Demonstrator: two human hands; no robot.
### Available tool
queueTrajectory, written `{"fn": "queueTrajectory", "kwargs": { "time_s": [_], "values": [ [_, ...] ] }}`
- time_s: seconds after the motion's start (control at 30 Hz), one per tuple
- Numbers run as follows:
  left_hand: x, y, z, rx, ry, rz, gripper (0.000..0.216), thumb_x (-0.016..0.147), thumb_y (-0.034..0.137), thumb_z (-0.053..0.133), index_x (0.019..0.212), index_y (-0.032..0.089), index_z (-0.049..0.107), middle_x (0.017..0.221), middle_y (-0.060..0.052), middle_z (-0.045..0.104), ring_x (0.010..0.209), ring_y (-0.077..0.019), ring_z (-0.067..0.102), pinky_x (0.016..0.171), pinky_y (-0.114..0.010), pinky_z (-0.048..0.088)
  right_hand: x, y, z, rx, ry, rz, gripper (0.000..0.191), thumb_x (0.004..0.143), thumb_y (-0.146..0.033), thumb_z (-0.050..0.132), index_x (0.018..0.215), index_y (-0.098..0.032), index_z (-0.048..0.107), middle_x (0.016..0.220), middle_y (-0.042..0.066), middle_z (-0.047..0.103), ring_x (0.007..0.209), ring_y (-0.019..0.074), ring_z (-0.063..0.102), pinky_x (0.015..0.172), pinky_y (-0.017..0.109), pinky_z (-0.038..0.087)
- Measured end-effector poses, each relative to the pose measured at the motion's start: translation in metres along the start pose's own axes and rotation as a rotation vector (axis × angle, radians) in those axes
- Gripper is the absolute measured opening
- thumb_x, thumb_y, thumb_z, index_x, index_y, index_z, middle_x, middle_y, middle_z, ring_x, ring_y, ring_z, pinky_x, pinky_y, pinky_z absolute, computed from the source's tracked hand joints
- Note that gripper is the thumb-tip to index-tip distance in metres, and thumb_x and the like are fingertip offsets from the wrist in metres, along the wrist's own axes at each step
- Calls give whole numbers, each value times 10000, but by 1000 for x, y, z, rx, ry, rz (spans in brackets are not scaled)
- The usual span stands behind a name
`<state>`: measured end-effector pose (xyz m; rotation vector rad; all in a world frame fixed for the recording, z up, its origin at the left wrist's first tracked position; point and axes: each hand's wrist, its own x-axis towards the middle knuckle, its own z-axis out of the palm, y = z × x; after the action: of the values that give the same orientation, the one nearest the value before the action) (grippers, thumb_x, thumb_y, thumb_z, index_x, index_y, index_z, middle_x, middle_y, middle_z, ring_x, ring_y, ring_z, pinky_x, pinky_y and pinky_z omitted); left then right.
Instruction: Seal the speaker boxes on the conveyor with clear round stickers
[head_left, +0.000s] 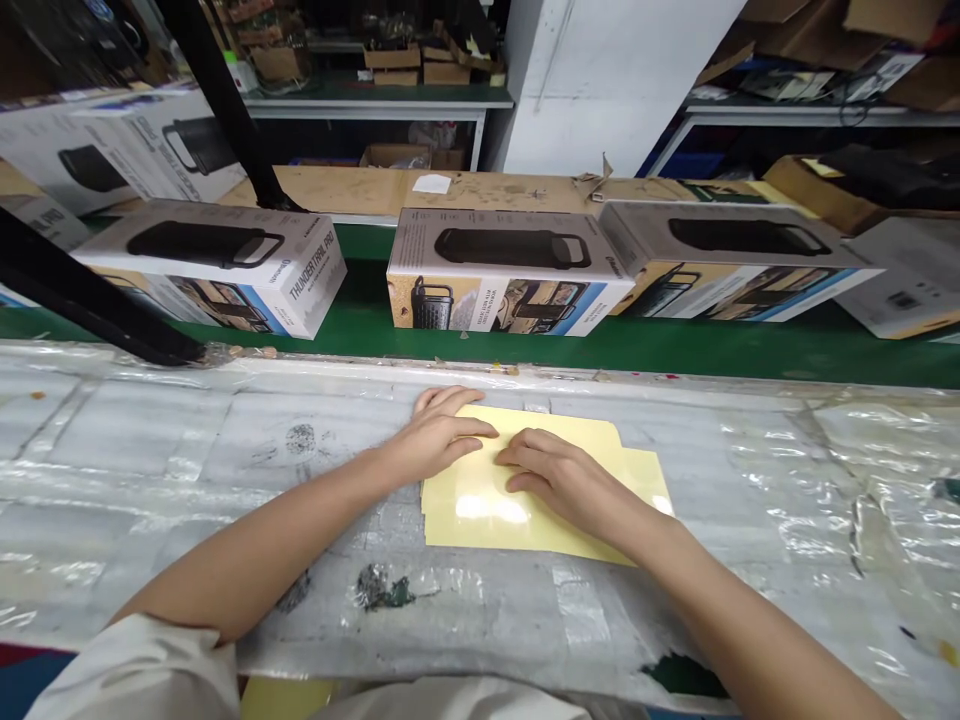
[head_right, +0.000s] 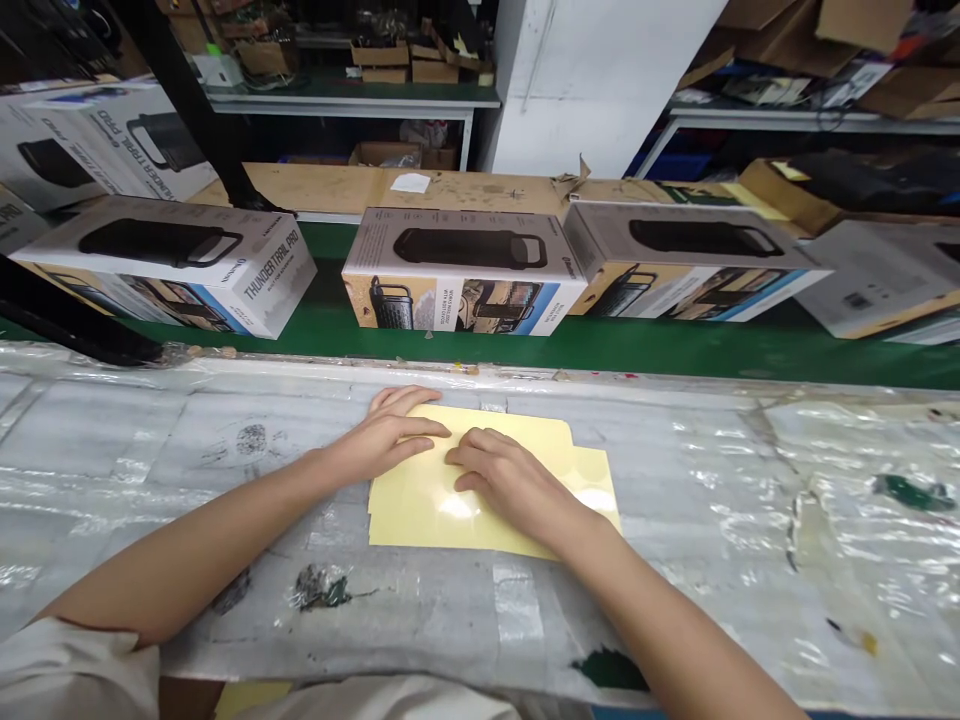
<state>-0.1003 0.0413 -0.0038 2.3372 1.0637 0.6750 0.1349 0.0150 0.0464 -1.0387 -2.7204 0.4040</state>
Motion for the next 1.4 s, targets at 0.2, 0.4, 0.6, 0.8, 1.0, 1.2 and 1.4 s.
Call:
{"fn": "queueTrajectory", "kwargs": {
  "time_s": [0.2, 0.4, 0.6, 0.8, 1.0, 1.2, 1.4],
  "values": [
    [1, 0, -1, 3, 1, -6, 282, 993, 248, 588, 1220, 311, 744, 1560, -83, 481, 1461, -323, 386, 1220, -567, 222, 4, 3, -1, -24, -49, -19, 214, 984, -120, 538, 914, -203, 722, 862, 54, 608, 822, 235, 641, 717, 344, 529],
    [0, -1, 3, 54, 1, 21, 286, 1020, 246, 554, 1227, 318, 736, 1562, -96, 473, 1472, -305, 375, 1206, -572, 243, -8, 7, 3, 59, 12, -5, 236, 1013, -179, 516, 1131, -200, 720, 1018, 92, 609, 918, 247, 624, 768, 361, 538],
    [-5, -2, 9, 216, 31, 119, 412, 1018, 110, 481, 1213, 366, 739, 1549, -90, 476, 1479, -307, 370, 1200, -605, 241, -13, 6, 3, 222, -4, 74, 190, 990, -149, 536, 1021, -219, 710, 1057, 87, 597, 1007, 247, 609, 851, 366, 520],
    [-13, 5, 16, 348, 28, 211, 399, 1008, 96, 482, 1247, 332, 696, 1520, -87, 498, 1451, -290, 386, 1204, -580, 279, -17, 17, -21, 674, -8, 248, 174, 946, -331, 662, 803, -238, 625, 1056, 56, 636, 1008, 237, 631, 931, 380, 501],
    [41, 3, -51, 333, 312, 389, 319, 970, 79, 468, 830, 221, 717, 1275, -53, 661, 1253, -241, 551, 1106, -457, 417, -1, 41, -82, 819, 182, 323, 344, 877, -518, 751, 745, -218, 648, 736, 27, 629, 685, 184, 588, 642, 316, 494],
    [206, -47, -187, 352, 521, -145, 412, 938, 227, 594, 1347, 179, 599, 1515, -138, 513, 1482, -291, 380, 1216, -467, 326, 86, 68, -138, 703, 402, 182, 390, 798, -507, 818, 962, -211, 625, 827, 62, 681, 731, 214, 646, 620, 326, 521],
    [253, -92, -196, 375, 185, -339, 329, 1017, 353, 459, 1214, 220, 687, 1339, -73, 691, 1273, -288, 616, 1098, -412, 460, 221, 132, -168, 455, 494, -14, 344, 756, -406, 777, 967, -237, 564, 794, 3, 650, 770, 215, 636, 708, 344, 499]
  ]
}}
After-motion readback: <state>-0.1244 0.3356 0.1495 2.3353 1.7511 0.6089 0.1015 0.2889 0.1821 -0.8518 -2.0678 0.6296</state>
